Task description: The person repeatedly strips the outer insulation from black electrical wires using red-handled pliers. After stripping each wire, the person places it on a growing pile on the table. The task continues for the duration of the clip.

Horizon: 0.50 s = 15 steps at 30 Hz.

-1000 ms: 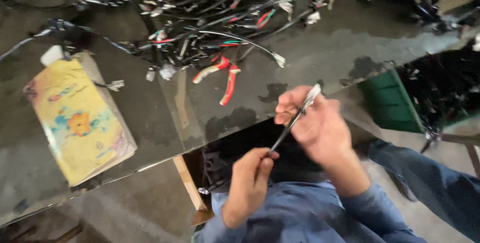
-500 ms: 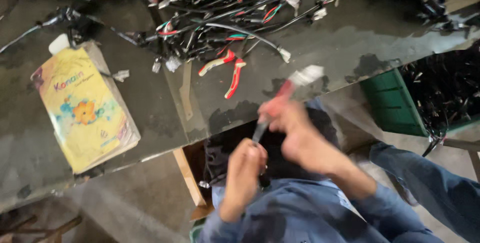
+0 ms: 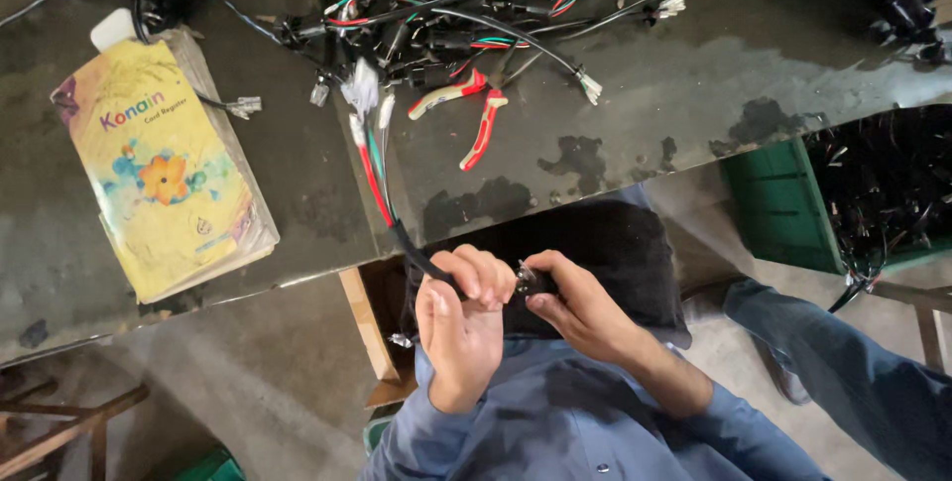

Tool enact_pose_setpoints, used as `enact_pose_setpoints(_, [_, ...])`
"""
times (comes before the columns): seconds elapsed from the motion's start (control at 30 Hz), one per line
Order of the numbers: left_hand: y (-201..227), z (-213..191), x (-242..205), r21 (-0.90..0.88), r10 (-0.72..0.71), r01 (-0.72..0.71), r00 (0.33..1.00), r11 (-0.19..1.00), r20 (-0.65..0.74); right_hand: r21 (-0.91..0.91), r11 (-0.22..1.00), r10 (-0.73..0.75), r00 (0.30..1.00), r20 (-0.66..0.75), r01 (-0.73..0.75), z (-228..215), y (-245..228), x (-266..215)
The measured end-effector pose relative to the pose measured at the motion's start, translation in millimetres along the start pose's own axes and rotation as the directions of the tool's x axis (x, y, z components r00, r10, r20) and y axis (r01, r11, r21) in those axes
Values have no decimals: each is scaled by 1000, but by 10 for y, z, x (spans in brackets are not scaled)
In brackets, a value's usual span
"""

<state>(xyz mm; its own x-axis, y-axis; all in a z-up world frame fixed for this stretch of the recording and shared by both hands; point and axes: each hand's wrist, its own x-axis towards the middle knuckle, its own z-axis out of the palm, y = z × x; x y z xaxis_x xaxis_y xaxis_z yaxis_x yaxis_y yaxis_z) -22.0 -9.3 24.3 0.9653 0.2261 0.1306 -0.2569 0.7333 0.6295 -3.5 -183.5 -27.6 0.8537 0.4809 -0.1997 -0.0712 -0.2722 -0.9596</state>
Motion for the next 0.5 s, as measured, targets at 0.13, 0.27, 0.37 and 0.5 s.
enact_pose_setpoints(0.13, [49,143,86,-165,54,-54,999,985,0,48,994,-102,995,6,102,-5,121,-39])
enact_pose_setpoints(0.27, [78,200,107,-113,21,-9,994,994,106,55,990,-133,990,38,130,-21,192,-60])
enact_pose_setpoints(0.37, [57,66,29,624,-93,17,992,781,90,91,994,-64,998,-27,66,-20,203,-58])
enact_pose_setpoints(0.5, [31,26,-18,800,-214,204,972,565,-97,-124,964,-247,963,-106,234,-22,94,-20])
